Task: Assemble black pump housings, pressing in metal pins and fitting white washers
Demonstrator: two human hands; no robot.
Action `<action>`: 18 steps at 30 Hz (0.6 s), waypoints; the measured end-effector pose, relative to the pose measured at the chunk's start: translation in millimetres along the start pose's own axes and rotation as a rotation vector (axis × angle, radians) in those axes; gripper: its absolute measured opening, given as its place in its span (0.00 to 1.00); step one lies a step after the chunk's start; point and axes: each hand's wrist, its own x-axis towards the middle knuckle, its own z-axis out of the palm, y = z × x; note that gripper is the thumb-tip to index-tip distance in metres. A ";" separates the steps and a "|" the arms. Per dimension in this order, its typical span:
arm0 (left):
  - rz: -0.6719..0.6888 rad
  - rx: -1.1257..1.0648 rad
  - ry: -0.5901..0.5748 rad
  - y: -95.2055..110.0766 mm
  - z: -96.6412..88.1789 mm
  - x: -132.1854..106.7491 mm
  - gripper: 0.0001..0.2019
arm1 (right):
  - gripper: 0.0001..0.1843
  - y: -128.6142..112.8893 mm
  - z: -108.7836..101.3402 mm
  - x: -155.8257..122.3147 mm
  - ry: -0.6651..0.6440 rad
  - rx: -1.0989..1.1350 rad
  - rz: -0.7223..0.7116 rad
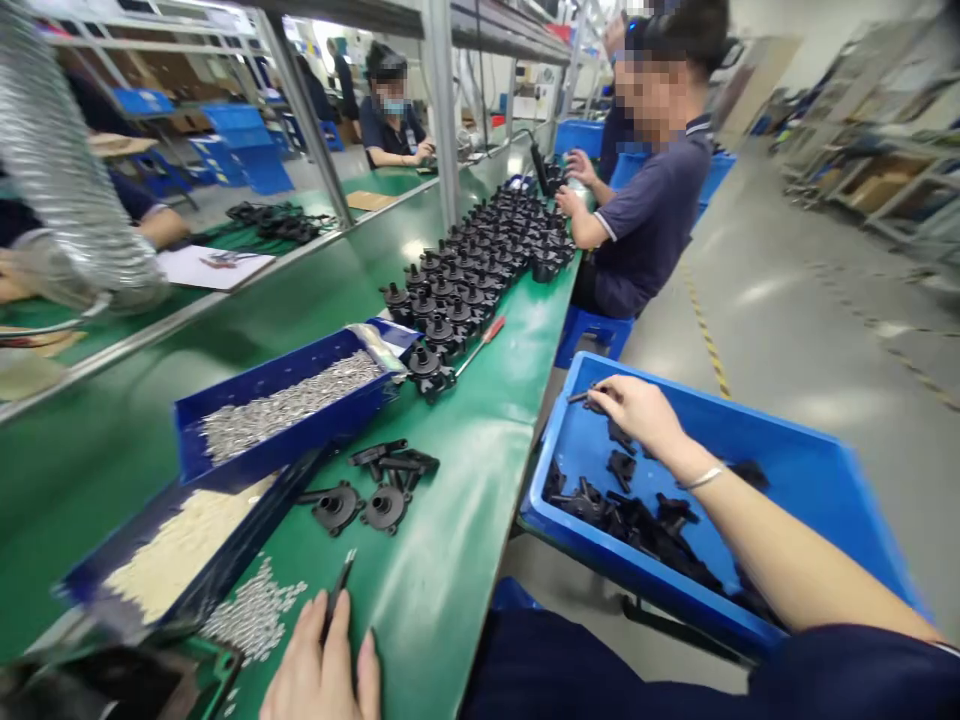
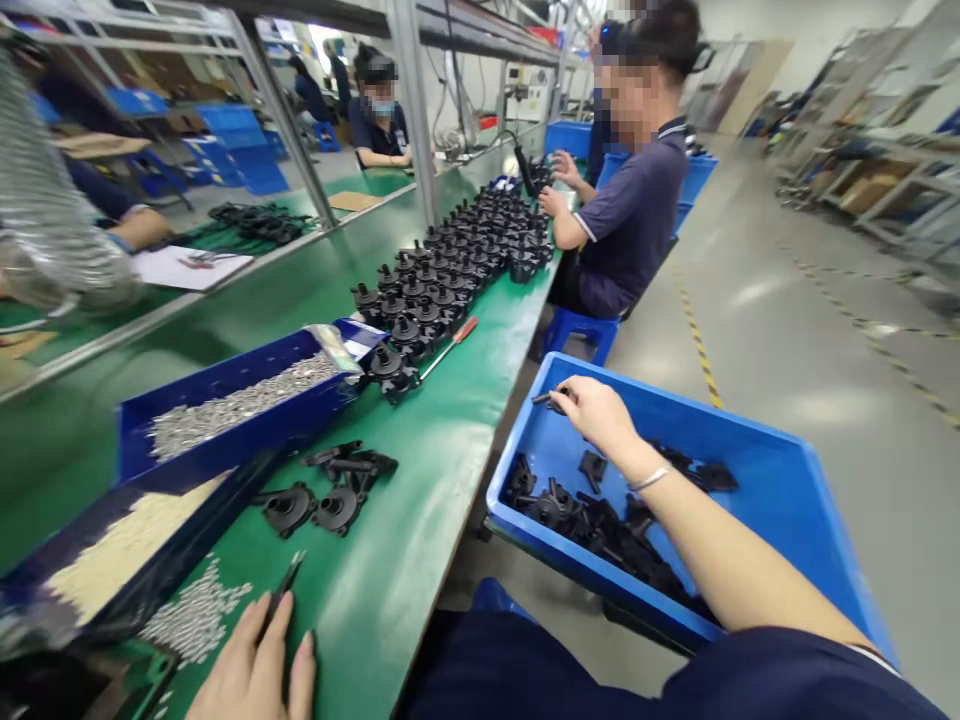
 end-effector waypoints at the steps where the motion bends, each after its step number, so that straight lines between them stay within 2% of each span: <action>1: 0.001 0.020 -0.001 -0.6 -0.3 -1.4 0.34 | 0.19 -16.4 -6.4 3.1 0.034 0.043 -0.062; 4: -0.026 0.058 -0.006 1.9 -4.0 -3.7 0.29 | 0.17 -75.7 -1.9 8.6 0.037 0.238 -0.343; 6: -0.028 0.076 -0.012 5.2 -7.4 -3.6 0.27 | 0.15 -118.0 18.9 11.5 -0.028 0.334 -0.464; 8: -0.006 0.090 -0.008 7.4 -9.5 -2.6 0.25 | 0.13 -156.6 45.6 13.8 -0.095 0.372 -0.523; 11: 0.030 0.100 0.030 6.0 -8.6 -1.8 0.23 | 0.08 -198.2 74.2 12.9 -0.203 0.454 -0.627; 13: 0.039 0.088 0.035 2.7 -6.2 -2.4 0.24 | 0.11 -208.0 76.6 11.8 -0.232 0.521 -0.659; 15: 0.038 0.064 0.019 -0.8 -3.8 -3.3 0.27 | 0.14 -197.7 66.1 16.3 -0.204 0.568 -0.609; 16: 0.036 0.050 0.008 -2.3 -2.8 -3.5 0.28 | 0.16 -184.2 57.6 21.7 -0.172 0.574 -0.550; 18: 0.029 0.015 -0.013 -4.2 -1.4 -3.2 0.31 | 0.22 -141.3 38.2 37.2 -0.092 0.539 -0.383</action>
